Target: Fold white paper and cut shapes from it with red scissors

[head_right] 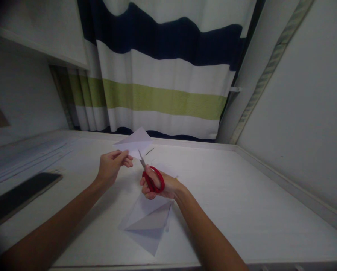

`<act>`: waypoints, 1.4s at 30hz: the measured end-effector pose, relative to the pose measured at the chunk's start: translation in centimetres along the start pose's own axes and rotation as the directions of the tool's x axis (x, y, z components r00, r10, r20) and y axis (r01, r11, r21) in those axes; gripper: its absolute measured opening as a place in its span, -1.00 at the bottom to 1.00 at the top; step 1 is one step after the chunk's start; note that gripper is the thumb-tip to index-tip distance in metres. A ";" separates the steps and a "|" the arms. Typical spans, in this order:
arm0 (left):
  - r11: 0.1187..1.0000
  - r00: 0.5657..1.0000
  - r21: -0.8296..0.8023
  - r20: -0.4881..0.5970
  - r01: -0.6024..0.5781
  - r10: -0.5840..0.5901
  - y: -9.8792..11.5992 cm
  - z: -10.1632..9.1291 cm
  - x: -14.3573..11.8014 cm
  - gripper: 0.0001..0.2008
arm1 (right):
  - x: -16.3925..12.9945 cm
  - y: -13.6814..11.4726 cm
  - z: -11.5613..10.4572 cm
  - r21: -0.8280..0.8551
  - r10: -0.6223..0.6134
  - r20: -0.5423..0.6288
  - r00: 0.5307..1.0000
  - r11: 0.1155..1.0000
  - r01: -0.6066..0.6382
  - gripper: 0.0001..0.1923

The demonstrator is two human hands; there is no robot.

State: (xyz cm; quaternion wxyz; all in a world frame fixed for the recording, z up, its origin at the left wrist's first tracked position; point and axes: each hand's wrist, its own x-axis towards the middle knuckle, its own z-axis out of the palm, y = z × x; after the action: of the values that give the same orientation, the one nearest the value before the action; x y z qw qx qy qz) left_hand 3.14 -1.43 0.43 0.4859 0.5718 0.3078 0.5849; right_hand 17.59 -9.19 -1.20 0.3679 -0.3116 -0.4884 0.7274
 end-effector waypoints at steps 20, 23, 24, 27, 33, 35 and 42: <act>0.997 1.000 0.079 0.020 -0.015 0.014 -0.1 0.0 0.0 -0.79 | 0.2 0.1 0.1 0.010 -0.009 -0.081 0.997 1.000 0.010 -0.52; 0.995 0.999 0.091 0.027 -0.038 0.036 -0.1 -0.1 0.0 -0.78 | 0.2 0.1 0.1 -0.001 -0.012 -0.082 0.997 1.000 0.012 -0.52; 0.994 0.998 0.094 0.031 -0.049 0.046 -0.1 -0.1 0.0 -0.78 | 0.2 0.1 0.1 -0.009 -0.012 -0.092 0.996 1.000 0.011 -0.52; 0.992 0.997 0.098 0.027 -0.075 0.073 -0.1 -0.2 -0.1 -0.79 | 0.2 0.1 0.3 -0.036 -0.021 -0.119 0.993 0.999 0.017 -0.51; 0.989 0.997 0.127 0.011 -0.077 0.076 0.1 -0.1 -0.3 -0.79 | 0.1 -0.1 0.5 -0.028 -0.031 -0.108 0.994 0.999 0.028 -0.54; 0.987 0.997 0.141 0.013 -0.076 0.075 0.1 -0.1 -0.3 -0.80 | 0.1 -0.1 0.4 -0.037 -0.035 -0.115 0.993 0.999 0.031 -0.54; 0.993 0.998 0.103 -0.007 -0.054 0.055 -0.2 -0.1 -0.1 -0.84 | 0.1 0.0 0.5 -0.052 -0.006 -0.135 0.991 0.999 -0.001 -0.50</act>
State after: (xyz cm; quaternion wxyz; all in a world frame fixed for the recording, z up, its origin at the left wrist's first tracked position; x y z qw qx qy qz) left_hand 3.08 -1.44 0.15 0.4383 0.6014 0.3243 0.5840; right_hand 17.11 -9.38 -1.02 0.3929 -0.3691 -0.4815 0.6910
